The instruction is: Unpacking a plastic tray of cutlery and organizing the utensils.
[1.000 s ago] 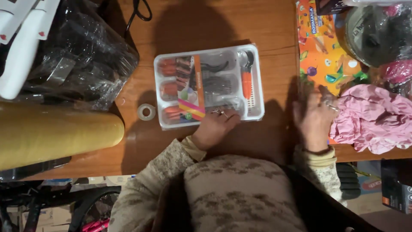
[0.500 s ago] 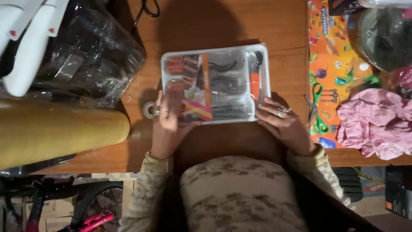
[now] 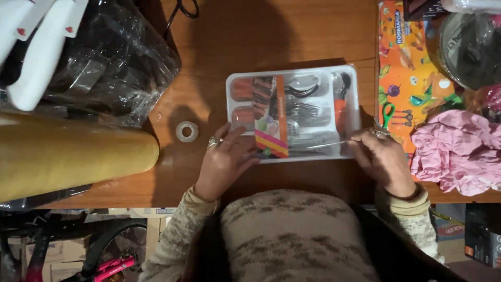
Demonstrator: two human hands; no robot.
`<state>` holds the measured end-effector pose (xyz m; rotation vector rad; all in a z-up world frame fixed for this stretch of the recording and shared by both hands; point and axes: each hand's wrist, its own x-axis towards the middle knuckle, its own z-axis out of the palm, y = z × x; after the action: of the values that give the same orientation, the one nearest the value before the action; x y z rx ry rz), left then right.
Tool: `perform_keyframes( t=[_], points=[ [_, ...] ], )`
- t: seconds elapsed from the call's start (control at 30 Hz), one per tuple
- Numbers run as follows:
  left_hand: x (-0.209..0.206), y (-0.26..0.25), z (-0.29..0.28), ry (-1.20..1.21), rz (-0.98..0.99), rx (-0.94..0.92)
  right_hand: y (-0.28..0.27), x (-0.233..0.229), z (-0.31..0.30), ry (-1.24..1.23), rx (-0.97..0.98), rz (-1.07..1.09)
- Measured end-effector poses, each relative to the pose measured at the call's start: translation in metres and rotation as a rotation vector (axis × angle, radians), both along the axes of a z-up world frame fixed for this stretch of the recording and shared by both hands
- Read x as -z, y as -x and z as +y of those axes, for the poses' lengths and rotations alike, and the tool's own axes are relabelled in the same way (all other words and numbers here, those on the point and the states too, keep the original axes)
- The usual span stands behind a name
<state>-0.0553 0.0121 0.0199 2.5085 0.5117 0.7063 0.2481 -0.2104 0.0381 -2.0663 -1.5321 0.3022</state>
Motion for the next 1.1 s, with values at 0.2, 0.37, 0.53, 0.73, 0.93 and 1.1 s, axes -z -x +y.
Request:
perform_keyframes(
  t=[0.2,0.37,0.53,0.73,0.93,1.1],
  points=[
    [-0.020,-0.008,-0.001,-0.073,-0.032,0.019,0.014,-0.008,0.005,-0.184,0.089,-0.287],
    [-0.027,-0.007,-0.001,-0.116,-0.033,-0.022,0.010,0.003,0.013,-0.273,0.156,-0.372],
    [-0.009,-0.006,-0.003,-0.057,-0.039,-0.120,0.007,0.034,0.015,-0.237,0.174,-0.200],
    [0.019,-0.010,0.002,0.027,-0.108,-0.160,0.048,0.032,0.043,-0.183,-0.322,0.032],
    [0.000,0.001,0.012,0.073,-0.040,-0.005,0.059,0.015,0.063,-0.207,-0.539,-0.313],
    [0.003,0.014,0.009,0.052,-0.025,0.027,0.062,0.015,0.062,-0.131,-0.524,-0.320]
  ],
)
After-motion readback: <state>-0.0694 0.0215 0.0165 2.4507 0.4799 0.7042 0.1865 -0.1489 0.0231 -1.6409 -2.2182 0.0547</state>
